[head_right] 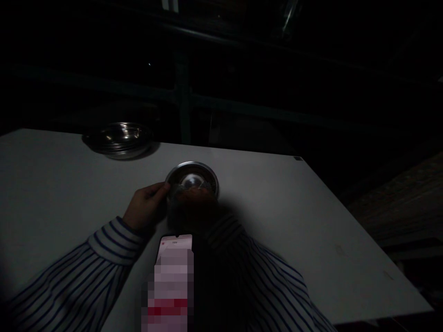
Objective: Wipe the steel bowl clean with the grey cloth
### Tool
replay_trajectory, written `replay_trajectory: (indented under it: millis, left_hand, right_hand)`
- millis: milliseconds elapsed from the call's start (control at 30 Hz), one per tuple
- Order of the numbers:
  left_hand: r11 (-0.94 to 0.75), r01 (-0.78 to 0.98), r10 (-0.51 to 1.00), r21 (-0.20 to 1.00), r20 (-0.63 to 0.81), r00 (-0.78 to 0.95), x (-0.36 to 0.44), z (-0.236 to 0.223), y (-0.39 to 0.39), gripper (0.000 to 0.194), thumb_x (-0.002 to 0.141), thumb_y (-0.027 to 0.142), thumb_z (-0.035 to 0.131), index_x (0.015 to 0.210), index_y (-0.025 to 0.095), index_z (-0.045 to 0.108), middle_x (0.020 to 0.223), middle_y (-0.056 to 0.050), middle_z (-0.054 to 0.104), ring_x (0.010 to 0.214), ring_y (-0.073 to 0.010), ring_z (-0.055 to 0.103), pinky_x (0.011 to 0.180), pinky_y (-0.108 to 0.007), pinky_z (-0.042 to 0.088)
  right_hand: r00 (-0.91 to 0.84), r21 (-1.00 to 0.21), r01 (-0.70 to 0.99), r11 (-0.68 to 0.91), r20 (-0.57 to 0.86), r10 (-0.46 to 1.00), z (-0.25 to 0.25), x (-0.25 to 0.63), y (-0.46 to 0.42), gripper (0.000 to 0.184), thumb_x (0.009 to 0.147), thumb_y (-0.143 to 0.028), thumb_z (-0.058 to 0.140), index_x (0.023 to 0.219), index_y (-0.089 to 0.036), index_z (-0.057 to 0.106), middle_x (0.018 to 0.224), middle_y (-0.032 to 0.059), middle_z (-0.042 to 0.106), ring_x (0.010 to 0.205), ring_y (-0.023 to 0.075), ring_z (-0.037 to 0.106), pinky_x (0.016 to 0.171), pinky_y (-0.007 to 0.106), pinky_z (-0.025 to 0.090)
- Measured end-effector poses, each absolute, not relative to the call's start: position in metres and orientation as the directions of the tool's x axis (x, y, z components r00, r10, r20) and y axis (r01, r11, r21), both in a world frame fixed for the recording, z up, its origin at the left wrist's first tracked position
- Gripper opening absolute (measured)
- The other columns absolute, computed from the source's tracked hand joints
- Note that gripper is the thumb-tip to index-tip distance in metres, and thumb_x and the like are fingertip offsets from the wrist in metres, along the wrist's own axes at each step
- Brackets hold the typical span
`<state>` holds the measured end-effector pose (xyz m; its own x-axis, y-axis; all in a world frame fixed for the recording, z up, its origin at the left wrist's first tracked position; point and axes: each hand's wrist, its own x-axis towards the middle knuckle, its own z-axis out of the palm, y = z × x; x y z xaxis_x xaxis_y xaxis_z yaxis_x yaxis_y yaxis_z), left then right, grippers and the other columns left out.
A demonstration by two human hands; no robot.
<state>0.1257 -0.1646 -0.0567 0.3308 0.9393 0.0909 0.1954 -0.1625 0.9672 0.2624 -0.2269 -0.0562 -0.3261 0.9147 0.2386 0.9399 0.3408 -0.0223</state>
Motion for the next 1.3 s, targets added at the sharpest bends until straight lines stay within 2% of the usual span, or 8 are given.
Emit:
replay_trajectory:
  millis: [167,300,433,567,667,833,1133,1300]
  left_hand:
    - [-0.154,0.199,0.942,0.968,0.083,0.326,0.125,-0.06,-0.162,0.023,0.072,0.031,0.053,0.076,0.015,0.07,0.057,-0.001,0.064,0.065,-0.0181,0.06,0.062,-0.026,0.047]
    - [-0.157,0.181,0.94,0.971,0.09,0.33,0.126,-0.058,-0.163,0.023,0.071,0.03,0.054,0.075,0.014,0.07,0.067,-0.004,0.068,0.071,-0.0194,0.061,0.066,-0.027,0.047]
    - [-0.171,0.181,0.94,0.969,0.105,0.325,0.127,-0.054,-0.166,0.022,0.071,0.03,0.054,0.074,0.015,0.07,0.068,-0.004,0.069,0.073,-0.0205,0.062,0.069,-0.028,0.047]
    - [-0.164,0.182,0.937,0.969,0.095,0.337,0.127,-0.055,-0.167,0.026,0.072,0.032,0.054,0.078,0.013,0.07,0.061,-0.003,0.067,0.067,-0.0199,0.061,0.061,-0.027,0.048]
    - [-0.161,0.208,0.94,0.965,0.086,0.329,0.125,-0.057,-0.165,0.027,0.073,0.031,0.053,0.08,0.012,0.07,0.058,-0.002,0.066,0.062,-0.0184,0.06,0.055,-0.025,0.047]
    - [-0.196,0.228,0.937,0.954,0.113,0.33,0.125,-0.058,-0.162,0.024,0.072,0.028,0.053,0.078,0.013,0.07,0.066,-0.003,0.069,0.069,-0.0186,0.062,0.063,-0.025,0.048]
    - [-0.208,0.237,0.933,0.949,0.12,0.34,0.126,-0.055,-0.166,0.026,0.073,0.03,0.052,0.08,0.013,0.071,0.066,-0.004,0.069,0.073,-0.0205,0.063,0.066,-0.028,0.049]
    - [-0.176,0.22,0.939,0.96,0.096,0.331,0.125,-0.057,-0.163,0.024,0.073,0.029,0.054,0.079,0.013,0.071,0.065,-0.003,0.069,0.07,-0.0188,0.062,0.065,-0.026,0.048]
  right_hand:
    - [-0.324,0.03,0.945,0.325,0.201,0.924,-0.05,0.264,-0.232,0.025,0.08,-0.033,0.044,0.089,-0.015,0.059,0.086,0.0078,0.064,0.08,0.0212,0.056,0.069,0.035,0.036]
    - [-0.316,0.062,0.949,0.31,0.192,0.929,-0.048,0.27,-0.234,0.025,0.078,-0.036,0.046,0.081,-0.016,0.061,0.079,0.0074,0.063,0.076,0.0208,0.056,0.069,0.035,0.034]
    - [-0.305,0.051,0.952,0.301,0.215,0.928,-0.052,0.268,-0.23,0.025,0.082,-0.033,0.043,0.087,-0.016,0.061,0.088,0.0083,0.063,0.083,0.0212,0.055,0.072,0.035,0.034]
    - [-0.309,-0.002,0.949,0.315,0.192,0.932,-0.054,0.263,-0.227,0.025,0.082,-0.026,0.043,0.1,-0.015,0.057,0.093,0.0088,0.061,0.086,0.0205,0.054,0.071,0.033,0.036]
    - [-0.316,0.011,0.948,0.319,0.172,0.933,-0.051,0.265,-0.23,0.026,0.082,-0.029,0.044,0.098,-0.015,0.059,0.091,0.009,0.062,0.083,0.021,0.055,0.07,0.034,0.037]
    - [-0.368,0.062,0.93,0.363,0.158,0.916,-0.048,0.275,-0.235,0.027,0.078,-0.034,0.051,0.094,-0.016,0.062,0.092,0.0104,0.063,0.087,0.0239,0.055,0.074,0.037,0.036]
    - [-0.301,-0.022,0.95,0.312,0.203,0.932,-0.063,0.265,-0.22,0.027,0.083,-0.03,0.045,0.1,-0.016,0.059,0.096,0.0095,0.062,0.087,0.0214,0.056,0.072,0.034,0.04]
    - [-0.342,0.016,0.939,0.344,0.163,0.925,-0.054,0.274,-0.229,0.029,0.077,-0.032,0.053,0.101,-0.018,0.061,0.103,0.0099,0.062,0.095,0.0251,0.055,0.073,0.037,0.04]
